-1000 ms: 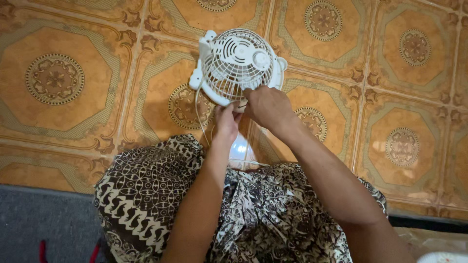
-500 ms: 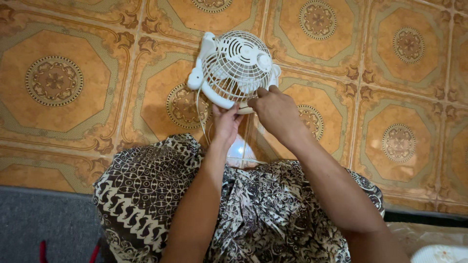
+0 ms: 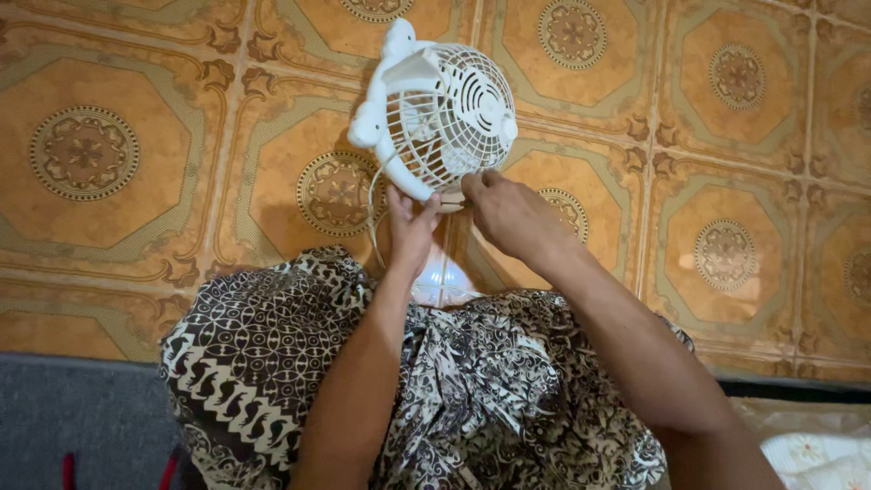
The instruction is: The person reassembles a small white electric fan by attaching the front grille and securing it with screws using a screwdriver. The fan is held in the lap and rotated as needed during assembly.
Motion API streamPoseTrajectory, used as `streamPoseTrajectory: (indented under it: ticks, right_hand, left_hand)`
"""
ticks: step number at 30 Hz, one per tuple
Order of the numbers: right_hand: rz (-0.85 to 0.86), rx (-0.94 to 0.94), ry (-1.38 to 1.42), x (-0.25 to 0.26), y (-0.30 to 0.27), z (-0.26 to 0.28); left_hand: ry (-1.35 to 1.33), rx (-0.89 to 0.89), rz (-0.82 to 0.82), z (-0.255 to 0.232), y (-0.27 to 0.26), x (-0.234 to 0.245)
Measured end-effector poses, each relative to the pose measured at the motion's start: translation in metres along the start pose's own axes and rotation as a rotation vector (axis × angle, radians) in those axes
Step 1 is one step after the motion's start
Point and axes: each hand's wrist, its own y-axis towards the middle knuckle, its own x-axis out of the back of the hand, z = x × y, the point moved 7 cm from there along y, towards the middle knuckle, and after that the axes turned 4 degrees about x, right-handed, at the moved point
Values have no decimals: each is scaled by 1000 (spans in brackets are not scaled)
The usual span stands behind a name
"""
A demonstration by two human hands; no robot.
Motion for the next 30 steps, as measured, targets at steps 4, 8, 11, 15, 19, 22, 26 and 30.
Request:
streamPoseTrajectory:
  ticks: [4,8,11,15,19,22,26,30]
  right_hand:
    - [-61,86,-159,5,-10,3]
    - [77,-110,-162,-8,-13,-11]
    - [118,-182,-112,-10,-14,-18]
    - [-8,-48,-80,-3,-14,-9]
    - [-99,42,-231,1,-16,-1]
    - [11,-55,-254,-8,-17,-9]
    - [119,-142,-202,-17,-18,-19]
    - [104,-103,-100,-20,-20,-25]
  left_hand:
    - [-87,-16,29,-1,0,-5]
    - [-156,-29,31,5,1,-3]
    - [-156,-50,51,6,2,-4]
    - [-53,-37,34,9,3,0]
    - [-50,-70,42,10,5,-1]
    - [-51,-119,62,10,4,-2]
    - [-27,-254,115,1,-1,-7]
    - [196,-168,38,3,-1,-4]
